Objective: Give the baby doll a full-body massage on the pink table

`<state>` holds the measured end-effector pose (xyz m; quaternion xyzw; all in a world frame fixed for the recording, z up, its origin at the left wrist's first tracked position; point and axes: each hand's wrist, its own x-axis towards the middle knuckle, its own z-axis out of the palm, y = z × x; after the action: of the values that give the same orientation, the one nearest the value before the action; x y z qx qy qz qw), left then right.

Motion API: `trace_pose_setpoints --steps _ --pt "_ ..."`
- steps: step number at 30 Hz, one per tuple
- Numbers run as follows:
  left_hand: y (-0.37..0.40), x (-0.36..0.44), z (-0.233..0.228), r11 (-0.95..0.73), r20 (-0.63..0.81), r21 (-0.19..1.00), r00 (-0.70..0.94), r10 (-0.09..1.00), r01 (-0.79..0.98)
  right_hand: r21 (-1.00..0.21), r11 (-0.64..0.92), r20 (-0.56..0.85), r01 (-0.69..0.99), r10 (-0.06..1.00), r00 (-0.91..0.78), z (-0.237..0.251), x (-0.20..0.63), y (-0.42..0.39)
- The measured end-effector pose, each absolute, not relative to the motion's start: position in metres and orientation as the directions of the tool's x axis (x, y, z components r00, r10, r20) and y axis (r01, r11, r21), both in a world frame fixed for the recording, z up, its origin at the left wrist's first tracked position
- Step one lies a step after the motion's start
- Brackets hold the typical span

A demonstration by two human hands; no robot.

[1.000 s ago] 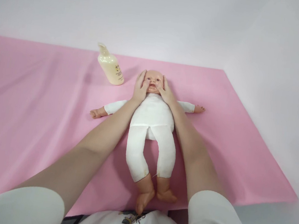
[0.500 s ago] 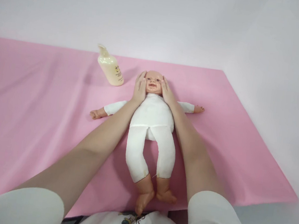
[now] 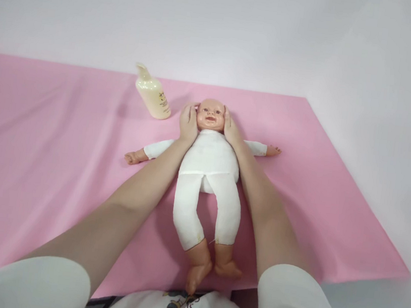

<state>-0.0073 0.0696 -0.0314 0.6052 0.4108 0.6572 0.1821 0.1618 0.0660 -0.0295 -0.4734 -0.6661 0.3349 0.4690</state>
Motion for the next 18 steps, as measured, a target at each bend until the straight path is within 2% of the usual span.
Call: trace_pose_setpoints --steps 6,9,12,15,18 --pt "0.059 -0.005 -0.028 -0.579 0.629 0.772 -0.18 0.757 0.261 -0.862 0.365 0.345 0.352 0.931 -0.121 -0.024 0.162 0.046" --pt "0.05 -0.004 -0.028 -0.575 0.618 0.762 -0.071 0.783 0.299 -0.843 0.289 0.256 0.454 0.957 -0.135 -0.018 0.164 0.032" --pt "0.042 -0.006 -0.029 -0.442 0.471 0.844 -0.024 0.882 0.303 -0.828 0.213 0.176 0.518 0.977 -0.12 -0.012 0.167 0.02" --pt "0.035 -0.009 -0.029 -0.273 0.293 0.903 -0.011 0.956 0.331 -0.81 0.243 0.196 0.533 0.97 -0.145 -0.011 0.169 0.016" --pt "0.03 -0.011 -0.026 -0.241 0.26 0.902 -0.004 0.966 0.358 -0.795 0.269 0.224 0.544 0.963 -0.149 -0.01 0.17 0.015"
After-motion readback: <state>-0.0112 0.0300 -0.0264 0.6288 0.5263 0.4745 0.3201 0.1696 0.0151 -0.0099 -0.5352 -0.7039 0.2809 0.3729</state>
